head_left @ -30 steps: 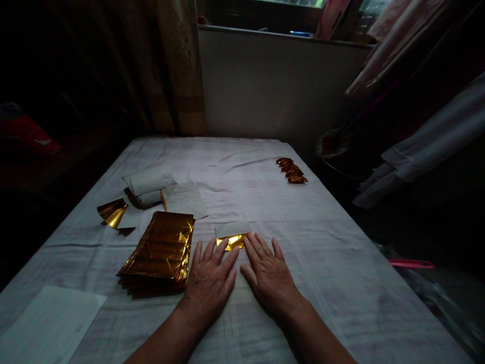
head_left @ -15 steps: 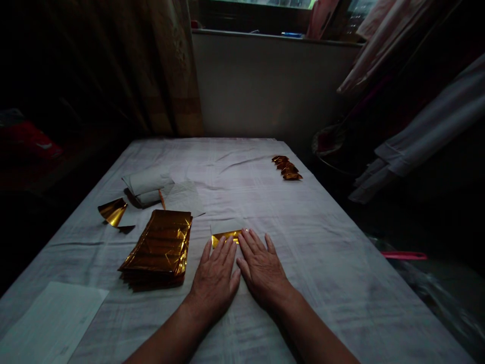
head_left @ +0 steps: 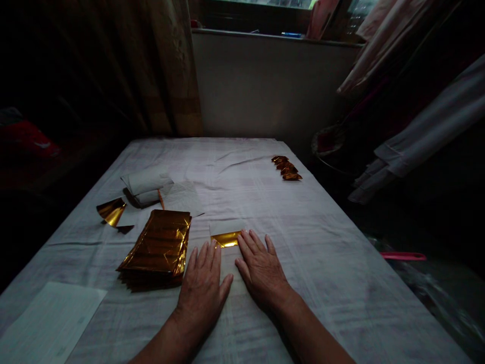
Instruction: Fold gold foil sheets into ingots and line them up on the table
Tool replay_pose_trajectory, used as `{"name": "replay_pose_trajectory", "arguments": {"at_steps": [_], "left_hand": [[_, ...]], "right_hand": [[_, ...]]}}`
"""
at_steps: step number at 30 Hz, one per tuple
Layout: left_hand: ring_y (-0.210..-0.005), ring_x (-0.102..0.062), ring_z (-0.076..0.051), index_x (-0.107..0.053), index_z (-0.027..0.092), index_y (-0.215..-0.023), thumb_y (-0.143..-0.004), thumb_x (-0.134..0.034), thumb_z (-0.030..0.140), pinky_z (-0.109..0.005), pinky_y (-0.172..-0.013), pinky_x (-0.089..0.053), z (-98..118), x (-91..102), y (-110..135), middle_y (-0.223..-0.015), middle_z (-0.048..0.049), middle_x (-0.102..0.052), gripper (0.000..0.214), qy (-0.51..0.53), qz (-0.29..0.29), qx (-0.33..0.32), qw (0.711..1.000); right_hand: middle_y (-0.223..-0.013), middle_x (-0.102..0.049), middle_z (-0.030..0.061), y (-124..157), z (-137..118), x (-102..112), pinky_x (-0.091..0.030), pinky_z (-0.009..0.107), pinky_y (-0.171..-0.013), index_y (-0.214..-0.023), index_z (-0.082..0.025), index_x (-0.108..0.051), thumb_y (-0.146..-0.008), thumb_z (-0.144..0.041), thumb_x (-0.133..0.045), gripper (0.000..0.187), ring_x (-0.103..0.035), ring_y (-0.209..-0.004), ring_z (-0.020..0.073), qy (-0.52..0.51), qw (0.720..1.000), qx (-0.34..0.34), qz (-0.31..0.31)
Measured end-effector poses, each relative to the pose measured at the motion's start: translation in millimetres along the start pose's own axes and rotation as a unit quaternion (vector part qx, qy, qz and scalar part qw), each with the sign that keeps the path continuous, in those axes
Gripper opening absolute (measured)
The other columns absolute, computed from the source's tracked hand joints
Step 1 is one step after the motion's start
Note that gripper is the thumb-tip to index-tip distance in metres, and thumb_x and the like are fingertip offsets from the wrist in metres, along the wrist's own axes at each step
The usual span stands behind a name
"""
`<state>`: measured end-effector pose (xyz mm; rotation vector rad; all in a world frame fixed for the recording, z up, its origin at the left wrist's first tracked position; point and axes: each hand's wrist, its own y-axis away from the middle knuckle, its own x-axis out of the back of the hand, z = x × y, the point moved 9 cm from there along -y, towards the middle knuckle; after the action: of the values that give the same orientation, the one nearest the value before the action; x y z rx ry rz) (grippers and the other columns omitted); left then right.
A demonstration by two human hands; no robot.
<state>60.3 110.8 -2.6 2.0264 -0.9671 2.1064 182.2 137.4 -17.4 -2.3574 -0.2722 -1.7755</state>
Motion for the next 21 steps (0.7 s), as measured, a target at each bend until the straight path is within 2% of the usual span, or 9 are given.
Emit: {"name": "replay_pose_trajectory", "arguments": {"at_steps": [8, 13, 21], "left_hand": [[-0.133, -0.05, -0.033, -0.05, 0.008, -0.141, -0.095, -0.042, 0.041, -0.052, -0.113, -0.033, -3, -2.9, 5, -0.143, -0.0182, -0.055, 0.056, 0.008, -0.013, 0.007, 1.0], [-0.132, -0.051, -0.033, -0.053, 0.009, -0.138, -0.095, -0.042, 0.04, -0.052, -0.112, -0.033, -5, -0.5, 3, -0.143, -0.0175, -0.055, 0.054, 0.01, -0.021, 0.024, 0.999], [-0.126, -0.056, -0.032, -0.057, 0.009, -0.132, -0.096, -0.044, 0.043, -0.053, -0.109, -0.036, -13, 4.5, 1, -0.137, -0.017, -0.061, 0.051, 0.025, -0.028, 0.056, 0.998]], "right_hand": [[-0.156, -0.038, 0.0062, -1, 2, 5, -0.018, 0.056, -0.119, -0.149, -0.023, -0.042, -0.1, -0.042, -0.042, 0.052, -0.031, -0.146, 0.0275, 0.001, 1.0, 0.007, 0.008], [-0.155, -0.04, 0.0063, 0, 3, 4, -0.019, 0.055, -0.119, -0.149, -0.023, -0.042, -0.1, -0.041, -0.043, 0.052, -0.031, -0.146, 0.0269, 0.002, 1.0, 0.016, 0.014], [-0.156, -0.036, 0.0115, -4, 17, 4, -0.021, 0.057, -0.118, -0.148, -0.016, -0.043, -0.096, -0.038, -0.048, 0.057, -0.031, -0.146, 0.0293, 0.036, 0.999, -0.023, 0.013]]}}
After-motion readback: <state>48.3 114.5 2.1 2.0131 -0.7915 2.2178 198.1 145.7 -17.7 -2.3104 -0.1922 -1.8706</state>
